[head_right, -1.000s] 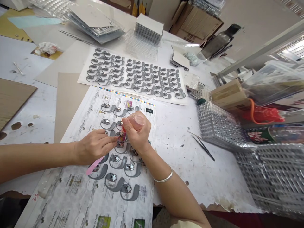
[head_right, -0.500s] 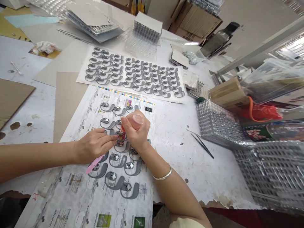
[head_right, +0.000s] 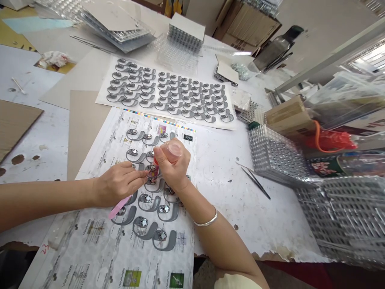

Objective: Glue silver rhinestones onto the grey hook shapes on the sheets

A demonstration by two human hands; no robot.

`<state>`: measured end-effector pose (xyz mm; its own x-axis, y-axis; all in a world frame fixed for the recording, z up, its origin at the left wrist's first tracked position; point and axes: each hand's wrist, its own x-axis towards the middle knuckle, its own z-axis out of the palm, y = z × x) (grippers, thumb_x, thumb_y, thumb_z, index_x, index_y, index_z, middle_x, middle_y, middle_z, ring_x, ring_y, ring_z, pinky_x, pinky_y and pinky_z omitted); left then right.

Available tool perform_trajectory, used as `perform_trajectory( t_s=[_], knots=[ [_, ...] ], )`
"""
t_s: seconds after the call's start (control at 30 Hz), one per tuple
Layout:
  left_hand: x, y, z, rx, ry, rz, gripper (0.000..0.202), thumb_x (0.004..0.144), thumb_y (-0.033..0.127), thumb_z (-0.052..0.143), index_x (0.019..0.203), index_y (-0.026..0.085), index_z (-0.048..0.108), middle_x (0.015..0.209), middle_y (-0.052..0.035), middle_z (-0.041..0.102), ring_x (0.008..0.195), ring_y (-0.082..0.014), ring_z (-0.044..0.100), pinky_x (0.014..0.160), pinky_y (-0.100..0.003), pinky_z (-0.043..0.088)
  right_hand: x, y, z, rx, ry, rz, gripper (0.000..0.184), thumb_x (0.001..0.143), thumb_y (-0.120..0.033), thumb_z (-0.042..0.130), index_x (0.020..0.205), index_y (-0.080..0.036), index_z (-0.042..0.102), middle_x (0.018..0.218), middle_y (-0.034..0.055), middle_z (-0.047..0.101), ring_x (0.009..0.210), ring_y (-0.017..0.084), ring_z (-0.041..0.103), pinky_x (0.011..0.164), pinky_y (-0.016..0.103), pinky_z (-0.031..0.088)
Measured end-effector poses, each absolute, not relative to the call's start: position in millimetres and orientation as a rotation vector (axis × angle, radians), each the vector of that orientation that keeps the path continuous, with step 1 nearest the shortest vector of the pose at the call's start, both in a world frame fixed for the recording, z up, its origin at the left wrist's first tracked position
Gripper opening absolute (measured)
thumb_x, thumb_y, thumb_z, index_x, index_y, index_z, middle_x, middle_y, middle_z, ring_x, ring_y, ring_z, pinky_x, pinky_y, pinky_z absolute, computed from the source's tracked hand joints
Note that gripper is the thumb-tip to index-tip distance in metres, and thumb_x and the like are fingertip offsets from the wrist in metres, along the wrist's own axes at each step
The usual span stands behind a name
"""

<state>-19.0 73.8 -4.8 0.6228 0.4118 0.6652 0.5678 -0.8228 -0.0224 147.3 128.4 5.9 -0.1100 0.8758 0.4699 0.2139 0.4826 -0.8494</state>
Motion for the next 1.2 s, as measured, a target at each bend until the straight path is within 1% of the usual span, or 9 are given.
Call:
perform_trajectory(
  t_s=[0.13, 0.23, 0.33, 0.43, 0.57, 0.77, 0.93, 1.07, 1.2],
  knots=[
    [-18.9, 73.5, -5.4, -2.62, -0.81, -0.98, 0.021, 0.087, 0.004, 0.05, 0.07, 0.011, 0.058, 0.07, -0.0075, 0.069, 0.047, -0.0125, 0.05, 0.048, -0.027, 0.038, 147.6, 128.2, 5.9, -0.937, -1.615, 0.712, 0.027, 0.083, -0.035, 0.062, 0.061, -0.02, 0.055, 0.058, -0.0002, 0.056, 0.055, 0.014, 0.055, 0.055, 0.033, 0.049],
    [-18.7, 73.7, -6.8, -2.627, -0.806, -0.972, 0.021, 0.088, 0.003, 0.049, 0.07, 0.01, 0.057, 0.069, -0.0076, 0.068, 0.048, -0.0128, 0.052, 0.049, -0.027, 0.04, 147.1, 127.5, 7.1, -0.902, -1.557, 0.729, 0.03, 0.084, -0.035, 0.06, 0.059, -0.02, 0.055, 0.054, -0.0017, 0.054, 0.047, 0.012, 0.052, 0.051, 0.03, 0.046],
    [-19.1, 74.0, -8.1, -2.627, -0.805, -0.973, 0.02, 0.088, 0.003, 0.049, 0.071, 0.011, 0.057, 0.069, -0.0073, 0.067, 0.049, -0.0127, 0.053, 0.049, -0.027, 0.04, 147.2, 127.1, 8.0, -0.928, -1.515, 0.77, 0.032, 0.083, -0.039, 0.061, 0.058, -0.02, 0.053, 0.054, -0.002, 0.054, 0.044, 0.011, 0.051, 0.046, 0.029, 0.044],
    [-19.6, 73.8, -8.3, -2.626, -0.804, -0.977, 0.021, 0.088, 0.003, 0.049, 0.07, 0.011, 0.057, 0.069, -0.007, 0.067, 0.049, -0.0128, 0.053, 0.049, -0.027, 0.04, 147.9, 127.4, 8.7, -0.958, -1.571, 0.726, 0.034, 0.083, -0.039, 0.061, 0.056, -0.02, 0.055, 0.054, -0.0001, 0.056, 0.049, 0.013, 0.053, 0.049, 0.031, 0.046],
    [-19.6, 73.3, -7.8, -2.633, -0.808, -0.984, 0.021, 0.088, 0.004, 0.05, 0.069, 0.011, 0.057, 0.067, -0.0069, 0.067, 0.048, -0.0134, 0.052, 0.049, -0.028, 0.04, 148.6, 127.7, 8.8, -0.948, -1.613, 0.676, 0.033, 0.084, -0.035, 0.06, 0.056, -0.02, 0.056, 0.052, 0.0001, 0.057, 0.053, 0.014, 0.052, 0.054, 0.032, 0.047],
    [-19.4, 74.1, -8.8, -2.632, -0.803, -0.981, 0.02, 0.087, 0.002, 0.05, 0.071, 0.011, 0.058, 0.07, -0.0067, 0.067, 0.049, -0.0123, 0.051, 0.049, -0.027, 0.041, 148.2, 127.1, 6.8, -0.961, -1.595, 0.733, 0.031, 0.084, -0.037, 0.061, 0.058, -0.02, 0.056, 0.054, -0.0008, 0.057, 0.049, 0.013, 0.053, 0.053, 0.032, 0.047],
    [-20.1, 74.5, -7.4, -2.629, -0.793, -0.961, 0.021, 0.087, 0.003, 0.049, 0.07, 0.011, 0.059, 0.071, -0.0073, 0.068, 0.05, -0.0127, 0.051, 0.049, -0.027, 0.04, 148.3, 126.7, 4.6, -0.972, -1.608, 0.721, 0.032, 0.084, -0.039, 0.061, 0.058, -0.02, 0.056, 0.056, 0.0003, 0.057, 0.052, 0.013, 0.054, 0.053, 0.032, 0.048],
    [-19.9, 74.3, -5.8, -2.619, -0.805, -0.959, 0.022, 0.088, 0.004, 0.05, 0.068, 0.011, 0.058, 0.069, -0.0066, 0.067, 0.047, -0.0125, 0.047, 0.048, -0.027, 0.038, 149.1, 126.7, 2.2, -0.988, -1.584, 0.747, 0.029, 0.083, -0.039, 0.061, 0.062, -0.019, 0.057, 0.061, 0.0001, 0.055, 0.051, 0.013, 0.055, 0.05, 0.032, 0.048],
    [-18.9, 74.0, -6.3, -2.598, -0.822, -0.998, 0.024, 0.087, 0.007, 0.055, 0.063, 0.012, 0.054, 0.064, -0.005, 0.065, 0.044, -0.0114, 0.046, 0.048, -0.027, 0.034, 150.2, 127.9, 1.2, -0.952, -1.609, 0.704, 0.029, 0.083, -0.038, 0.062, 0.061, -0.02, 0.056, 0.062, 0.0002, 0.054, 0.053, 0.013, 0.055, 0.053, 0.033, 0.051]
  ],
)
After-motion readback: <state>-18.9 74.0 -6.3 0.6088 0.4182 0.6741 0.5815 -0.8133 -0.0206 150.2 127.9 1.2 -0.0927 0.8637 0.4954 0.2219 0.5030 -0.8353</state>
